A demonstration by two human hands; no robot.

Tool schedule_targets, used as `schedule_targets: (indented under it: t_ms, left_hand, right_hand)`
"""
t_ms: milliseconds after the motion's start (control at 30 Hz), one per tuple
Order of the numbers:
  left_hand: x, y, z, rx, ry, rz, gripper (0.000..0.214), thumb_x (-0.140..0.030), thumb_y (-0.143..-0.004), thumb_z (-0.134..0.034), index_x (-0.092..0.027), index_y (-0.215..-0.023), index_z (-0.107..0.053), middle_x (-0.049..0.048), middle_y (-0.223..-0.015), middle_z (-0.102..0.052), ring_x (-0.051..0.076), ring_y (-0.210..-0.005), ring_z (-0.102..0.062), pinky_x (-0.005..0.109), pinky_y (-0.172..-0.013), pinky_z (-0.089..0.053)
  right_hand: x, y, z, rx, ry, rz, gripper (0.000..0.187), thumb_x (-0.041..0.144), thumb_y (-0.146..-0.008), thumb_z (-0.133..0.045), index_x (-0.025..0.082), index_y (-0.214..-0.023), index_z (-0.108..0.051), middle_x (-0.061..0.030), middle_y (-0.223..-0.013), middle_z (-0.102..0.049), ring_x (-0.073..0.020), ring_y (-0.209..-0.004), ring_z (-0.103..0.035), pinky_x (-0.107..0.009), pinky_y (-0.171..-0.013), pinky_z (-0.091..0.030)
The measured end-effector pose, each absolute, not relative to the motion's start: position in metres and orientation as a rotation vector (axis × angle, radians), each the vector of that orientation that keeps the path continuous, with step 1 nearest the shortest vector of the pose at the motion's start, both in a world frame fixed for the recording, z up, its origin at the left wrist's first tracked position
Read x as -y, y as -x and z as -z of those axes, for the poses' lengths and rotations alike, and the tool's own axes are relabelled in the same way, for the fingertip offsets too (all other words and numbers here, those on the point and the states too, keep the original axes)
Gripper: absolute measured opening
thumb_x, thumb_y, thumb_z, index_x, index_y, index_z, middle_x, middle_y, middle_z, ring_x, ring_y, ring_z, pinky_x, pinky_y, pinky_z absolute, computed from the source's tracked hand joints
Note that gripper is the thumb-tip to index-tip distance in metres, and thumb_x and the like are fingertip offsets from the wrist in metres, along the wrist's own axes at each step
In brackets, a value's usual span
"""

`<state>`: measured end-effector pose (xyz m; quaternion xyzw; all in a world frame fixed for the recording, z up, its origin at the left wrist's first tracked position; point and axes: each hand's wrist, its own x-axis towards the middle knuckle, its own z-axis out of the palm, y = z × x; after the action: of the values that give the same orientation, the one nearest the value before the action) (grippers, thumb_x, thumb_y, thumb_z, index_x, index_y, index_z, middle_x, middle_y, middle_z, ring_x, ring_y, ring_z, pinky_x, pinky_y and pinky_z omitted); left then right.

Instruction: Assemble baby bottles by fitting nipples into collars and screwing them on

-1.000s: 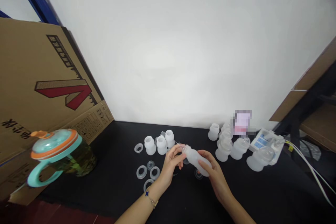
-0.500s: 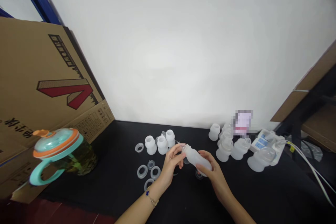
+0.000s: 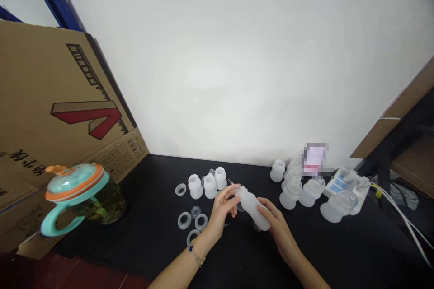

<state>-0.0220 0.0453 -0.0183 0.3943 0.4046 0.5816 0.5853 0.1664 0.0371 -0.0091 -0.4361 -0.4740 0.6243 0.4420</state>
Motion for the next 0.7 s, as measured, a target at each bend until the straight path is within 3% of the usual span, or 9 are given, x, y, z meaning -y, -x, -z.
schedule_targets:
  t_ms: [200, 433, 567, 700]
  left_hand:
    - [-0.045, 0.022, 0.018, -0.943, -0.921, -1.361, 0.050, -0.041, -0.077, -0.078, -0.017, -0.119, -0.069, 0.0117, -0.118, -0.069, 0.004, -0.049, -0.048, 0.020, -0.044, -0.038]
    - [-0.045, 0.022, 0.017, -0.927, -0.928, -1.377, 0.050, -0.040, -0.079, -0.077, -0.017, -0.122, -0.066, 0.0086, -0.108, -0.069, 0.004, -0.049, -0.046, 0.019, -0.045, -0.037]
    - [-0.043, 0.021, 0.013, -0.906, -0.922, -1.383, 0.053, -0.040, -0.079, -0.077, -0.018, -0.125, -0.063, 0.0059, -0.099, -0.068, 0.004, -0.048, -0.045, 0.019, -0.045, -0.036]
    - [-0.042, 0.021, 0.011, -0.910, -0.889, -1.388, 0.054, -0.040, -0.076, -0.080, -0.018, -0.122, -0.062, 0.0057, -0.099, -0.068, 0.004, -0.047, -0.046, 0.019, -0.045, -0.037]
  right_hand:
    - [-0.037, -0.165, 0.008, 1.155, 1.050, -1.625, 0.044, 0.059, -0.082, -0.071, 0.022, -0.105, -0.073, -0.0031, -0.083, -0.066, -0.0203, -0.068, -0.062, -0.028, -0.051, -0.049]
    - [-0.040, -0.162, 0.020, 1.189, 1.044, -1.548, 0.061, 0.048, -0.059, -0.089, 0.023, -0.110, -0.067, -0.0026, -0.091, -0.067, -0.0198, -0.068, -0.062, -0.028, -0.047, -0.053]
    - [-0.039, -0.160, 0.025, 1.192, 1.024, -1.519, 0.059, 0.043, -0.060, -0.089, 0.023, -0.111, -0.067, -0.0022, -0.092, -0.066, -0.0164, -0.064, -0.059, -0.027, -0.045, -0.053]
    - [-0.038, -0.159, 0.025, 1.202, 1.026, -1.548, 0.059, 0.046, -0.062, -0.087, 0.024, -0.112, -0.067, -0.0032, -0.095, -0.067, -0.0197, -0.070, -0.063, -0.026, -0.044, -0.053]
